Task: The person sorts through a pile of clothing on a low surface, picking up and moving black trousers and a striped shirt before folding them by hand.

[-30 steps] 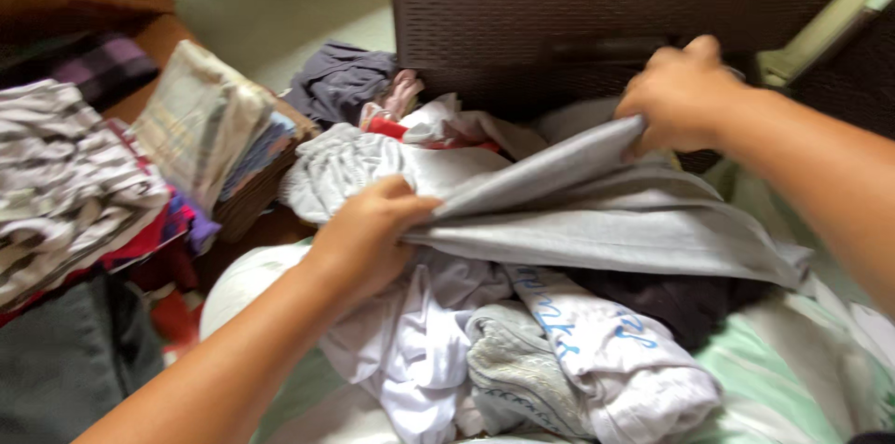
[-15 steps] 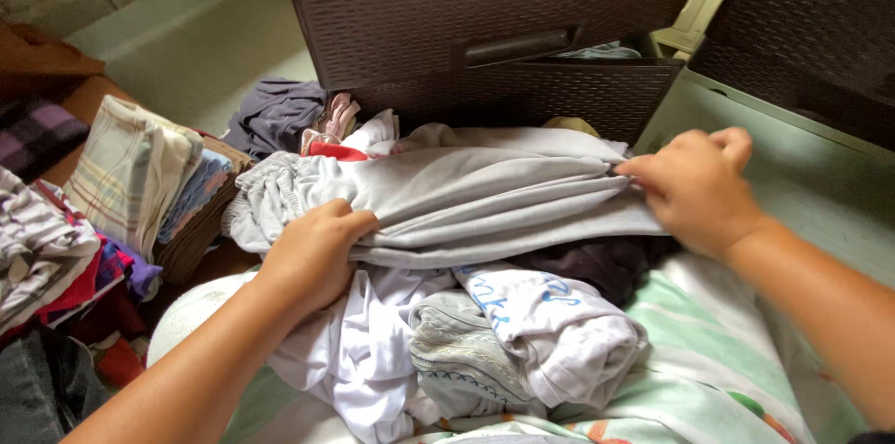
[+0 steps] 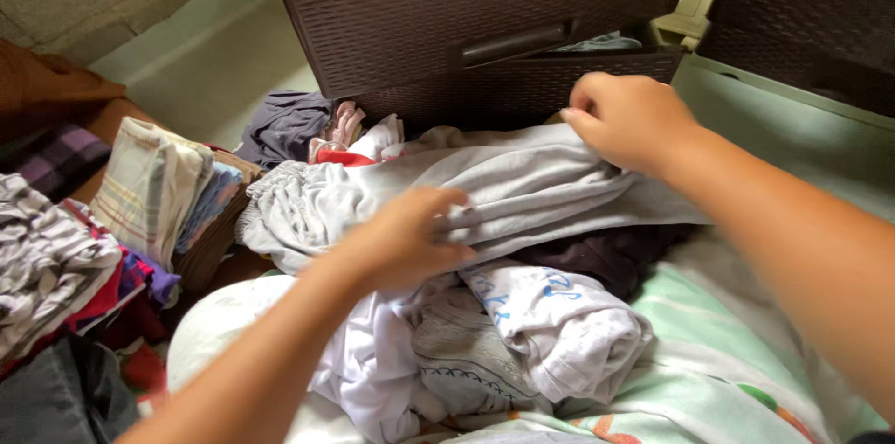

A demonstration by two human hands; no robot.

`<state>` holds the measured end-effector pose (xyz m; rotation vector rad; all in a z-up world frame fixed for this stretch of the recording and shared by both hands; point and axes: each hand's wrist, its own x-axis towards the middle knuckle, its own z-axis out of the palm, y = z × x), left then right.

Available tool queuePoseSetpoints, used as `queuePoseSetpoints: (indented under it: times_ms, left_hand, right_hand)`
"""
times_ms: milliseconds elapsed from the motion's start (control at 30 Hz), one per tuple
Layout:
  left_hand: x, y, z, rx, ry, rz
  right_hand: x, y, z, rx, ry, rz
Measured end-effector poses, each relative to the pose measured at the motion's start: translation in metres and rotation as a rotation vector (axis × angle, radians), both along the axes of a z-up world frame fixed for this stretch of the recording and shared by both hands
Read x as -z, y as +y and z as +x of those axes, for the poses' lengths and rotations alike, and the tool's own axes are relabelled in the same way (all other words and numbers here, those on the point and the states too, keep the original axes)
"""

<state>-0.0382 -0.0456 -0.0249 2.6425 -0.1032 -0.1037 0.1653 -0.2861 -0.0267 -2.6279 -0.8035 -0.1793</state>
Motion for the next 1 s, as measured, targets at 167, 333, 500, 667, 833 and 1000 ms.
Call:
queuePoseSetpoints:
  times_ms: [167,333,500,667,833,1000]
  left_hand:
    - [0.055,-0.024,-0.019,0.028,-0.175,-0.107]
    - [0.066,-0.017,-0.028,-0.017,-0.181,-0.118]
    - [0.054,-0.019,-0.027,-0.015,-0.137,-0.165]
    - [0.046,0.049,-0.015,-0.454,-0.201,-0.613]
    - [0.054,0.181,-0.037,-1.186,-0.081,0.001]
    - [0.1,0.227,-0.013,-1.309,0.007,-0.686]
  right_hand:
    - [0.006,0.078,0.017,-0.006,0.049,-0.316]
    - [0.025,0.042,0.069,0.161,0.176,0.417]
    - [0.08,-0.111,0.093,0.481,-0.088,0.458]
    - [0.113,-0.176,0.052,0.56,0.204,-0.242]
    - [0.047,-0.075,-0.024,0.144,-0.068,0.228]
    - [0.023,0.078,-0.089,-0.561,0.176,0.292]
